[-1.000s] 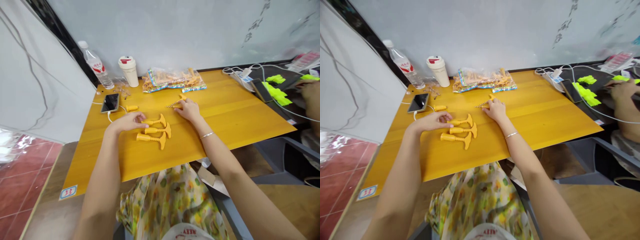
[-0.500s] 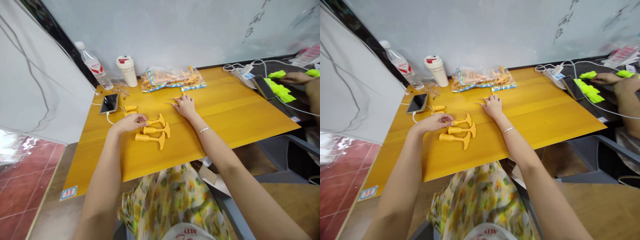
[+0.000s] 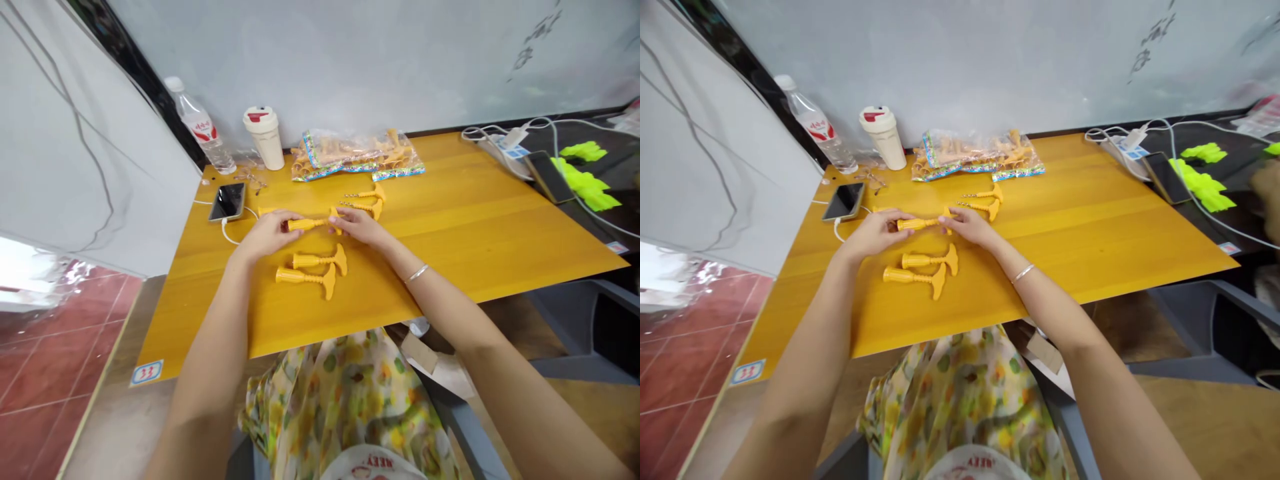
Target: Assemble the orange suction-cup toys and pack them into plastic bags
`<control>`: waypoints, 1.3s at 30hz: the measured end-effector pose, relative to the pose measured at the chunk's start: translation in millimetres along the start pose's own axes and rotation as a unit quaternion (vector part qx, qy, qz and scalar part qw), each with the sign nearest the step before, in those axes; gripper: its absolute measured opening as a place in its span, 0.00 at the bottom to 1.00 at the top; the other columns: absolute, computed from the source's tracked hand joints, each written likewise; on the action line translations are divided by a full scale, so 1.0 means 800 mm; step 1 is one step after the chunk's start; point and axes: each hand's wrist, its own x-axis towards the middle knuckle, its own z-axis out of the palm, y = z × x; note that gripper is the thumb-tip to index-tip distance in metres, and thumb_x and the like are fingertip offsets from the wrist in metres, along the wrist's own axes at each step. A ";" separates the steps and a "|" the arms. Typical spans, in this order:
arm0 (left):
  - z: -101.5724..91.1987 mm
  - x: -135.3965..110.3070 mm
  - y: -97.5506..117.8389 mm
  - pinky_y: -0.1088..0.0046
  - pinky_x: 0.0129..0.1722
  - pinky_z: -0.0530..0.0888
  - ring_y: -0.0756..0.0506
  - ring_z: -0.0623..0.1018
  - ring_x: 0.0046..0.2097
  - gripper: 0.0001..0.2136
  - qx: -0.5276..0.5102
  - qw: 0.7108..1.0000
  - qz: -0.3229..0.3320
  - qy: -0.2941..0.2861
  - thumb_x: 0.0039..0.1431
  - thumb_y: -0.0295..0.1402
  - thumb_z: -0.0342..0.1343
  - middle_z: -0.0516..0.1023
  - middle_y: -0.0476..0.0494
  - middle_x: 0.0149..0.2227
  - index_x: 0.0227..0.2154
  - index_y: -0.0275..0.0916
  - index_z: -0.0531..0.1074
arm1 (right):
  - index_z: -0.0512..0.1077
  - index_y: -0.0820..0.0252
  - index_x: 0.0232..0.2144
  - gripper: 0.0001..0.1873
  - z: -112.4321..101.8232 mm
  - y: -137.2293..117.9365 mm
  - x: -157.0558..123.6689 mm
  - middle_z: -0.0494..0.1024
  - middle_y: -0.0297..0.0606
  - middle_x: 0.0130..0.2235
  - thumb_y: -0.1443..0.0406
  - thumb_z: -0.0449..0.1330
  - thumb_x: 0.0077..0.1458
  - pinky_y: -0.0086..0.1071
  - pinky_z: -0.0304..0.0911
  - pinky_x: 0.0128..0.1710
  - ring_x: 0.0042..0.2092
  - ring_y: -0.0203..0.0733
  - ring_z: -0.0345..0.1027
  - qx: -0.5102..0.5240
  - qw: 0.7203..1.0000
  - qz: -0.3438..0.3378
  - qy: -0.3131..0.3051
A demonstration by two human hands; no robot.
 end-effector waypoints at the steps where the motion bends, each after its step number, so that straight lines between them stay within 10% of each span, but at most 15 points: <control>1: -0.001 -0.001 0.003 0.71 0.34 0.67 0.48 0.70 0.31 0.26 -0.013 1.000 -0.003 0.001 0.56 0.48 0.56 0.80 0.41 0.37 0.48 0.33 0.79 | 0.74 0.60 0.45 0.26 0.002 0.001 0.001 0.77 0.35 0.33 0.45 0.57 0.61 0.30 0.63 0.34 0.32 0.38 0.67 0.031 0.999 -0.015 -0.017; 6: -0.008 -0.005 0.014 0.74 0.30 0.66 0.51 0.69 0.28 0.19 -0.157 0.987 -0.035 0.025 0.56 0.47 0.57 0.77 0.47 0.32 0.41 0.36 0.77 | 0.71 0.57 0.45 0.19 -0.005 -0.005 -0.003 0.75 0.35 0.35 0.49 0.58 0.63 0.31 0.63 0.36 0.34 0.38 0.66 -0.045 0.984 -0.169 0.035; 11: -0.019 -0.008 0.022 0.77 0.23 0.62 0.53 0.64 0.21 0.09 -0.310 0.945 -0.084 0.066 0.55 0.39 0.55 0.65 0.54 0.19 0.29 0.38 0.69 | 0.72 0.54 0.47 0.16 -0.009 -0.028 -0.015 0.78 0.42 0.45 0.61 0.45 0.72 0.38 0.63 0.45 0.43 0.42 0.68 -0.261 0.895 -0.355 0.070; 15: -0.025 -0.009 0.032 0.77 0.18 0.62 0.56 0.57 0.16 0.07 -0.389 0.906 -0.151 0.079 0.51 0.36 0.54 0.63 0.54 0.19 0.25 0.37 0.67 | 0.73 0.42 0.49 0.19 -0.010 -0.040 -0.020 0.77 0.36 0.49 0.68 0.45 0.71 0.37 0.61 0.41 0.41 0.40 0.66 -0.385 0.826 -0.406 0.076; 19: -0.030 -0.009 0.040 0.77 0.16 0.62 0.58 0.53 0.14 0.06 -0.430 0.879 -0.189 0.083 0.47 0.35 0.54 0.60 0.57 0.17 0.24 0.38 0.66 | 0.73 0.37 0.47 0.18 -0.011 -0.042 -0.024 0.76 0.32 0.50 0.68 0.50 0.69 0.38 0.62 0.45 0.44 0.39 0.66 -0.399 0.821 -0.405 0.053; 25: -0.055 -0.013 0.018 0.78 0.16 0.60 0.57 0.53 0.14 0.04 -0.443 0.848 -0.221 0.188 0.49 0.32 0.52 0.59 0.58 0.15 0.23 0.39 0.63 | 0.76 0.48 0.38 0.14 -0.028 -0.033 -0.025 0.76 0.38 0.44 0.59 0.50 0.69 0.44 0.65 0.50 0.48 0.44 0.68 -0.334 0.866 -0.330 0.169; 29: -0.064 -0.022 -0.008 0.79 0.23 0.66 0.53 0.68 0.23 0.06 -0.319 0.907 -0.160 0.224 0.51 0.35 0.59 0.69 0.53 0.22 0.28 0.39 0.69 | 0.72 0.53 0.41 0.16 -0.045 -0.027 -0.019 0.75 0.40 0.40 0.52 0.49 0.68 0.41 0.68 0.46 0.43 0.44 0.71 -0.188 0.915 -0.218 0.284; 34: -0.053 -0.027 -0.029 0.76 0.27 0.65 0.51 0.70 0.28 0.18 -0.106 0.986 -0.126 0.025 0.42 0.44 0.69 0.76 0.49 0.30 0.35 0.40 0.75 | 0.67 0.53 0.43 0.09 -0.063 -0.030 -0.017 0.77 0.33 0.30 0.56 0.57 0.65 0.30 0.63 0.29 0.26 0.35 0.65 -0.014 0.976 0.056 0.209; 39: -0.046 -0.021 -0.030 0.74 0.26 0.64 0.48 0.71 0.27 0.14 0.026 0.992 -0.124 -0.010 0.41 0.42 0.66 0.75 0.50 0.26 0.31 0.42 0.75 | 0.68 0.57 0.32 0.07 -0.076 -0.037 -0.023 0.79 0.37 0.27 0.65 0.54 0.64 0.30 0.62 0.26 0.23 0.35 0.64 -0.011 0.976 0.199 0.086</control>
